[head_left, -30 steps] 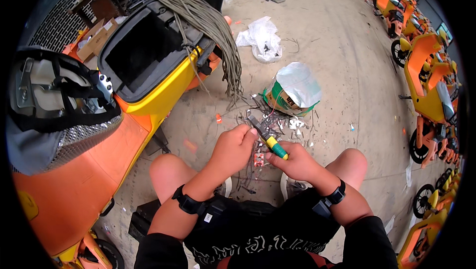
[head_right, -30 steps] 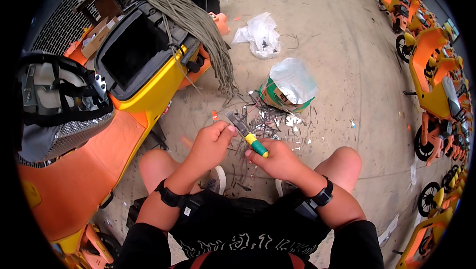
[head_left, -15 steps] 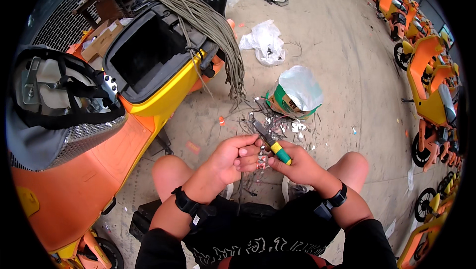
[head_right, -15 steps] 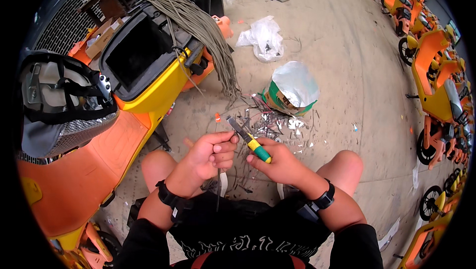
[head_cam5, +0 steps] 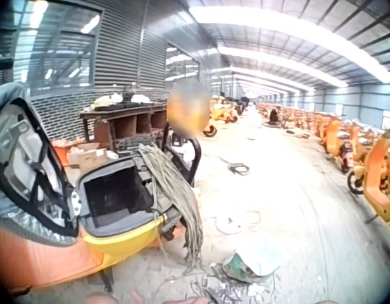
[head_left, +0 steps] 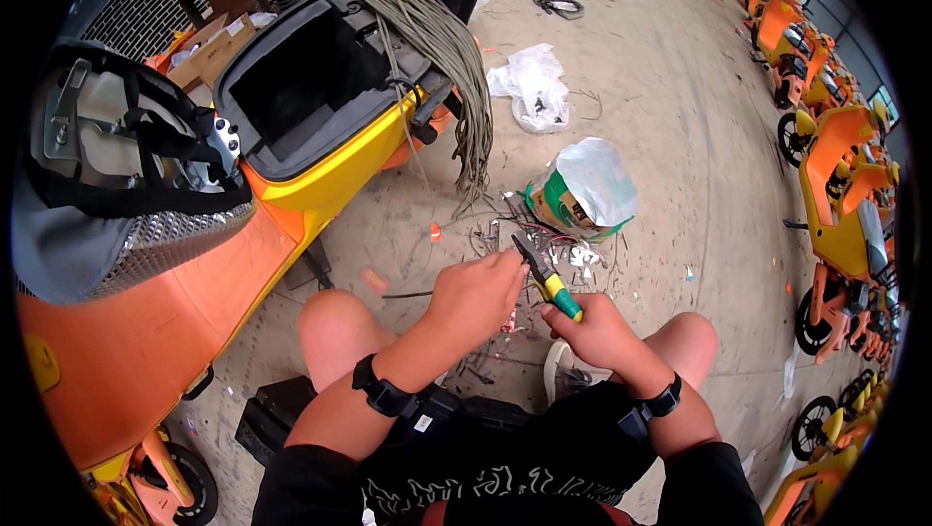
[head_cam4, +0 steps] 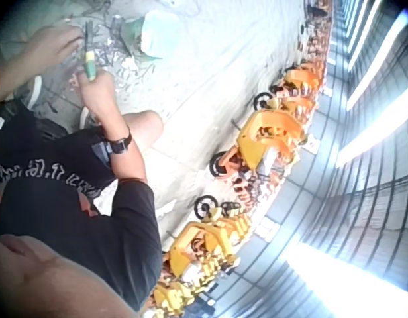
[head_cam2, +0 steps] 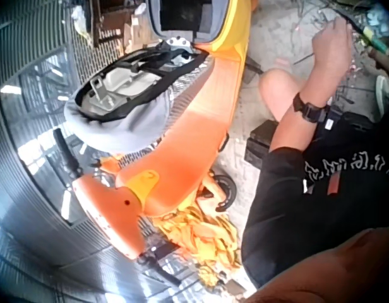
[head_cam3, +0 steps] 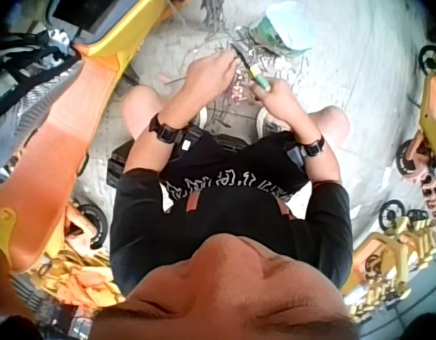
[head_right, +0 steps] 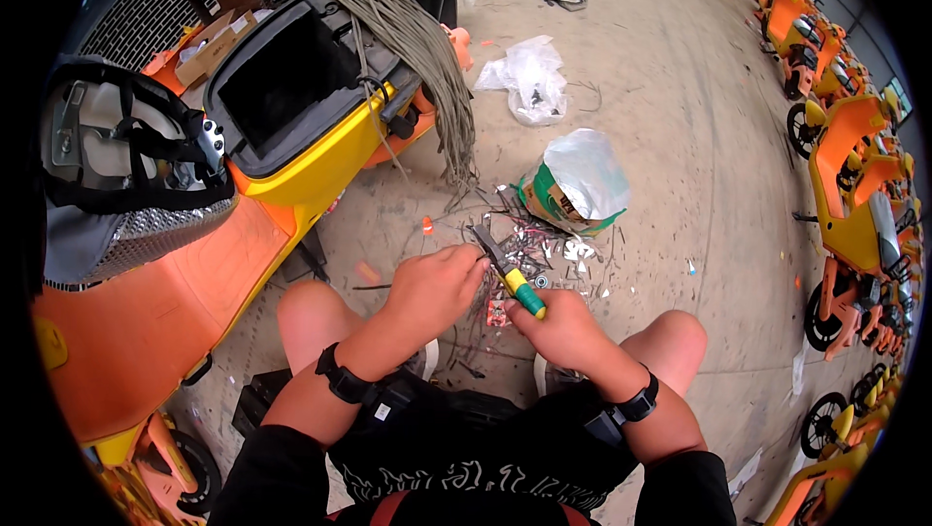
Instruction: The person connects wires to a small component using pliers and then secures the component with a plastic housing.
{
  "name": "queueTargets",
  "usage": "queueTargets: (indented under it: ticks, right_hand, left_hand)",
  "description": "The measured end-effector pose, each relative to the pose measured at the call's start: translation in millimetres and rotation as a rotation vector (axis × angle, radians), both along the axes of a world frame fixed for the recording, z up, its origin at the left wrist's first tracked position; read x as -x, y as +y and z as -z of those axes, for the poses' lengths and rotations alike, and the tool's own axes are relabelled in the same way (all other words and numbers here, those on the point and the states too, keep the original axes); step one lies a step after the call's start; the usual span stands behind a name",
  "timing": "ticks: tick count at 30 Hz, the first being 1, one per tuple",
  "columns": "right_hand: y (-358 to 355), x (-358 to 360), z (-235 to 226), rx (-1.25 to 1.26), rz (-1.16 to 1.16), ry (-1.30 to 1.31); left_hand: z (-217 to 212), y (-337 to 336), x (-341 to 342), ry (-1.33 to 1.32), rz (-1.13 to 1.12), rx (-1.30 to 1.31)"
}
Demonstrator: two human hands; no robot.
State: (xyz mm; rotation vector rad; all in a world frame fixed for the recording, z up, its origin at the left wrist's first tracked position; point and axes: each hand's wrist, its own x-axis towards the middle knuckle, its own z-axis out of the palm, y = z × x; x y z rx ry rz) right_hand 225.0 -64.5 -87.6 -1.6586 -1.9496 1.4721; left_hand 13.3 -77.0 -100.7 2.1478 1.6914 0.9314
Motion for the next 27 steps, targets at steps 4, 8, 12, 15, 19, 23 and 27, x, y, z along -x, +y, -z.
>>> queueTargets:
  ticks: [4, 8, 12, 15, 19, 23, 27]
  right_hand:
    - [2, 0, 3, 0.018, -0.022, -0.045]
    - [1, 3, -6, 0.027, -0.032, -0.019]
    - [2, -2, -1, 0.014, -0.083, 0.052]
    - [1, 0, 6, -0.109, -0.124, 0.192]
    - [1, 2, 10, -0.269, -0.185, 0.274]
    - [5, 1, 20, -0.473, -0.232, 0.287]
    - [7, 5, 17, -0.534, -0.216, 0.307]
  left_hand:
    - [8, 0, 0, 0.091, 0.008, -0.014]
    - [8, 3, 1, -0.024, 0.018, 0.022]
    - [-13, 3, 5, -0.624, 0.059, 0.484]
    - [-9, 6, 11, -1.116, 0.079, 0.754]
    - [-22, 5, 24, -1.575, 0.118, 1.125]
    - [-11, 2, 25, -1.861, 0.236, 1.304]
    - [-13, 0, 23, -1.88, 0.295, 1.306]
